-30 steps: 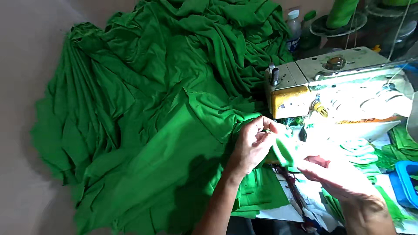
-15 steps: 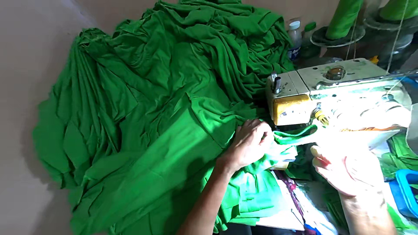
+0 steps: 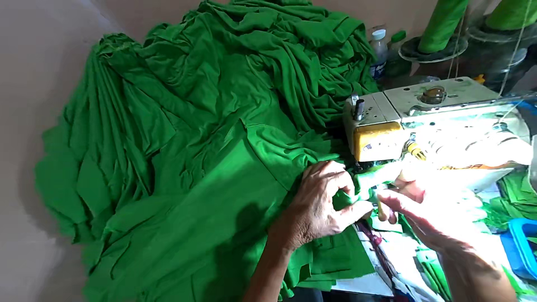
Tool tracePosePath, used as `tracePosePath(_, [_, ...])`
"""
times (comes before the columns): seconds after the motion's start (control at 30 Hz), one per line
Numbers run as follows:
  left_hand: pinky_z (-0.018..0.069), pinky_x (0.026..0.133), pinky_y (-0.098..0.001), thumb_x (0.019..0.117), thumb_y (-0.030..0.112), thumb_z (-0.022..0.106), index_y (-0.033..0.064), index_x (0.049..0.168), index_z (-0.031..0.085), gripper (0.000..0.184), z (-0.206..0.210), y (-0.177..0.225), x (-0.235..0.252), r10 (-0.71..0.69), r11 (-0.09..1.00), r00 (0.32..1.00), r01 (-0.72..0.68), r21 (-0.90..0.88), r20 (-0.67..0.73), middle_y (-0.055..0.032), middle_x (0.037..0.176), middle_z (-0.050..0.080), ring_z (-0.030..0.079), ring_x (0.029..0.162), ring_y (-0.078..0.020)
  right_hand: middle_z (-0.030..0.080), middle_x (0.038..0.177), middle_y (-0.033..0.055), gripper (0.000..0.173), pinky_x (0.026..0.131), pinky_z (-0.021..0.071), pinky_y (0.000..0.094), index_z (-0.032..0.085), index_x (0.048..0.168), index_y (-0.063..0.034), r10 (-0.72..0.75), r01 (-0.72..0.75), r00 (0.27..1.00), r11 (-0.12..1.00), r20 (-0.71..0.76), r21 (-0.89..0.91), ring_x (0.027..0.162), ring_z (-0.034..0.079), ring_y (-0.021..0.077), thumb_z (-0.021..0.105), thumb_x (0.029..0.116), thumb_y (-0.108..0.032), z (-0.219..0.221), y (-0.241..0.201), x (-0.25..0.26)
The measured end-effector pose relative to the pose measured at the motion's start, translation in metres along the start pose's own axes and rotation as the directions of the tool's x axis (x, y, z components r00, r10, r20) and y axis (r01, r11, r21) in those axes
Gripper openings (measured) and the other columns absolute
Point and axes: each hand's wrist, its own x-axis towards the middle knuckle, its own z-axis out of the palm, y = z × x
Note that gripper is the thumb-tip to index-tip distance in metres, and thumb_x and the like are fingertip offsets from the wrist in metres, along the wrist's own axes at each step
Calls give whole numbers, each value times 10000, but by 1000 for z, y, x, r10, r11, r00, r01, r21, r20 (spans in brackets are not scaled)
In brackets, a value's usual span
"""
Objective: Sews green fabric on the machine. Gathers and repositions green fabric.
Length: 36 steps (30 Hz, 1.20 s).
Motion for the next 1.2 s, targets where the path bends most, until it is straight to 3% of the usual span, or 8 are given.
tracePosePath(0.2, [401,1113,-427,900,141,674,79,852,734,99,7,-12,-12,163,987,978,-163,16,-130,-21,852,738,698,933,-110,679,688,-144,156,547,525,116,609,1031,-186,-53,79,992,969,117,-232,570,627,-38,637,893,-118,2,-2,5])
tracePosePath(0.33, [291,1002,-491,893,211,692,180,830,764,100,6,-3,-9,242,950,952,-193,244,-189,35,795,682,625,939,-134,582,671,-134,163,513,443,78,683,961,-72,-87,271,914,859,396,-435,546,506,-116,589,932,-202,0,2,13])
tracePosePath(0.43, [307,959,-471,852,223,745,163,863,751,61,6,-2,0,228,963,956,-194,188,-184,32,813,673,609,936,-145,583,662,-158,116,470,436,64,675,936,-106,-65,251,895,891,441,-379,515,494,-130,623,946,-209,1,0,11])
tracePosePath(0.53, [416,933,-420,795,268,811,59,1028,701,332,7,-1,7,183,979,981,-188,-84,-63,-23,909,679,609,947,-155,509,623,-179,154,453,389,46,614,834,-133,-101,260,898,907,428,-332,509,452,-151,646,937,-243,4,-9,-5])
tracePosePath(0.6, [475,953,-444,809,357,792,16,1040,721,418,10,-2,7,198,974,978,-189,-125,66,-98,1031,709,647,1051,-221,579,708,-169,127,503,386,31,638,925,-96,-133,264,922,904,365,-336,577,453,-171,652,945,-221,10,-9,-23])
tracePosePath(0.77, [365,1072,-560,889,712,514,70,920,763,689,15,-2,-5,125,991,970,-134,27,210,-132,1079,734,652,1154,-283,578,670,4,300,531,349,87,703,959,89,-176,194,981,882,82,-429,561,397,-87,667,952,-209,24,18,-63])
tracePosePath(1.0, [439,1079,-415,973,608,497,38,1080,780,646,31,-27,-21,116,991,989,-109,81,-93,-146,1169,732,650,1176,-238,565,684,-106,193,543,390,61,662,982,-93,-317,290,948,899,-32,-327,574,438,-114,705,958,-280,18,60,-49])
tracePosePath(1.2, [441,1020,-355,1018,496,492,74,1000,792,519,27,-28,-28,65,995,972,-46,91,-226,-117,1144,718,623,1136,-201,574,674,-205,82,523,425,57,655,912,-221,-275,268,961,947,-14,-177,563,476,-135,730,925,-252,13,55,-34])
